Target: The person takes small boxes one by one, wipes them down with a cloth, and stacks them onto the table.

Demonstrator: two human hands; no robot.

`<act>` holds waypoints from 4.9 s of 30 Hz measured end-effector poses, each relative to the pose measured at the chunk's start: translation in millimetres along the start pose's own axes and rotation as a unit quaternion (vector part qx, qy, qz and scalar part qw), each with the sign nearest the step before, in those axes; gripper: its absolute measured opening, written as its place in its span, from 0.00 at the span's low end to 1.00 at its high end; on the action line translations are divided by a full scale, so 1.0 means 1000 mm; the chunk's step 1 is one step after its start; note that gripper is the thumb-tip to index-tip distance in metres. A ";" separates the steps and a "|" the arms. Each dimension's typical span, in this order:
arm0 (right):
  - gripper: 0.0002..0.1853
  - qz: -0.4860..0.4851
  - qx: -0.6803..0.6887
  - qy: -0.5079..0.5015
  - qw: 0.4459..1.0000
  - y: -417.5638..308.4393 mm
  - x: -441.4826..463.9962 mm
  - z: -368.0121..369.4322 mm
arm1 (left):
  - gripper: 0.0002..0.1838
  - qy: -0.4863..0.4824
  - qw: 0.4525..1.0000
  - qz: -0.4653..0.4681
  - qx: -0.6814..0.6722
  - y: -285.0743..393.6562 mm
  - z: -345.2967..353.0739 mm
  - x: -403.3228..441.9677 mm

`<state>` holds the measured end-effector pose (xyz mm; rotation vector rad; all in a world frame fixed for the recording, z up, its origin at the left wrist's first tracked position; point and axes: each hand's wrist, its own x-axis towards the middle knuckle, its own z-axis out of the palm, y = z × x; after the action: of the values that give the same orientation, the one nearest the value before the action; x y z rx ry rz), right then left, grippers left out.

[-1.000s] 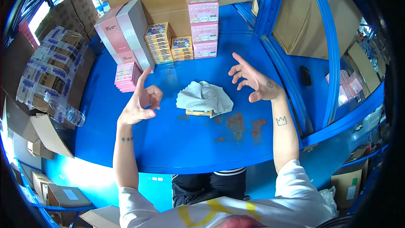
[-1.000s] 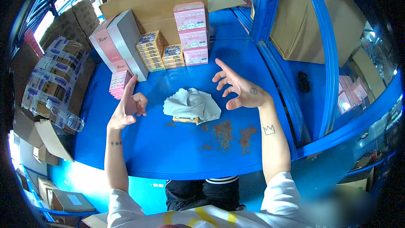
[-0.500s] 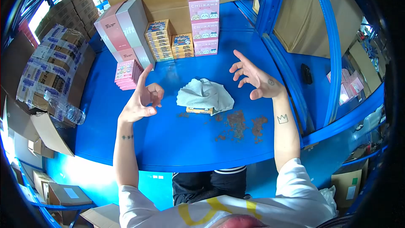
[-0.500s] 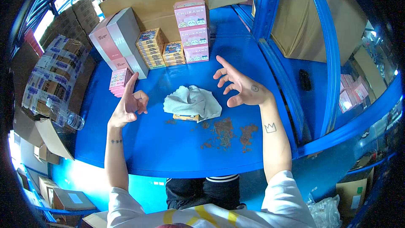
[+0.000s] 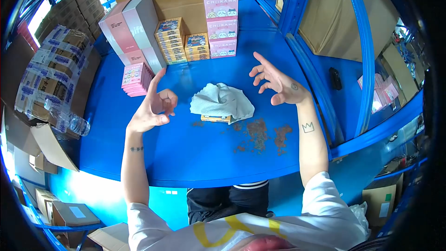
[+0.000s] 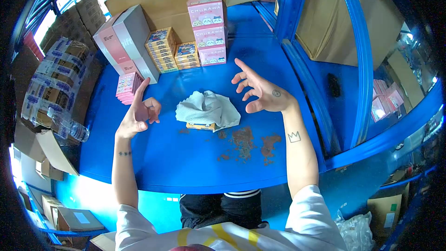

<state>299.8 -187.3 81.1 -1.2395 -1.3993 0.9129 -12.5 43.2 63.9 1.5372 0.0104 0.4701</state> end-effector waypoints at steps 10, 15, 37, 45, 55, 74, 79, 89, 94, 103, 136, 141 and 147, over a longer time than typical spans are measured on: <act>0.75 0.000 0.011 -0.030 0.999 0.002 0.000 0.007 | 0.70 -0.001 1.000 -0.016 -0.019 0.005 0.005 -0.009; 0.76 -0.091 0.059 -0.076 0.991 -0.022 -0.005 0.009 | 0.70 0.011 0.999 0.045 -0.018 0.014 0.024 -0.006; 0.67 -0.039 0.109 -0.055 0.992 0.019 0.001 0.001 | 0.68 0.013 0.998 0.021 -0.051 -0.007 0.025 -0.002; 0.69 0.015 0.114 -0.035 0.993 0.040 0.004 0.002 | 0.70 0.081 0.995 -0.036 0.034 -0.015 0.015 -0.008; 0.69 0.004 0.130 -0.063 0.990 0.040 0.008 0.010 | 0.67 0.040 0.997 -0.047 -0.039 -0.018 0.017 -0.014; 0.71 0.060 0.147 -0.058 0.986 0.035 0.002 -0.005 | 0.62 0.041 0.994 -0.052 -0.084 -0.028 0.019 -0.002; 0.74 0.069 0.158 -0.039 0.984 0.036 -0.003 -0.013 | 0.64 -0.004 0.989 -0.047 -0.142 -0.035 0.020 0.010; 0.57 0.047 0.022 -0.005 0.999 0.029 0.009 0.015 | 0.44 0.025 0.967 -0.008 0.253 -0.036 0.036 0.002; 0.30 -0.145 -0.305 0.038 0.940 0.069 0.035 0.084 | 0.34 -0.022 0.826 0.065 0.560 -0.039 0.074 0.003; 0.18 -0.038 -0.136 0.110 0.984 0.066 0.040 0.110 | 0.49 0.229 0.929 -0.061 0.285 -0.055 0.078 0.002; 0.57 -0.049 0.099 -0.006 0.994 -0.017 0.011 0.039 | 0.69 0.092 0.994 0.023 0.057 0.052 -0.042 -0.046; 0.74 -0.044 -0.010 -0.025 0.999 -0.038 -0.002 0.050 | 0.68 0.023 0.991 0.059 0.113 0.051 -0.015 -0.037; 0.77 -0.039 -0.008 -0.011 0.999 -0.039 -0.001 0.048 | 0.68 0.049 0.990 0.026 0.127 0.048 -0.010 -0.033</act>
<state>244.9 -191.6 109.1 -1.1815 -1.4643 0.8666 -59.3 40.9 99.6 1.7667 0.1097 0.6038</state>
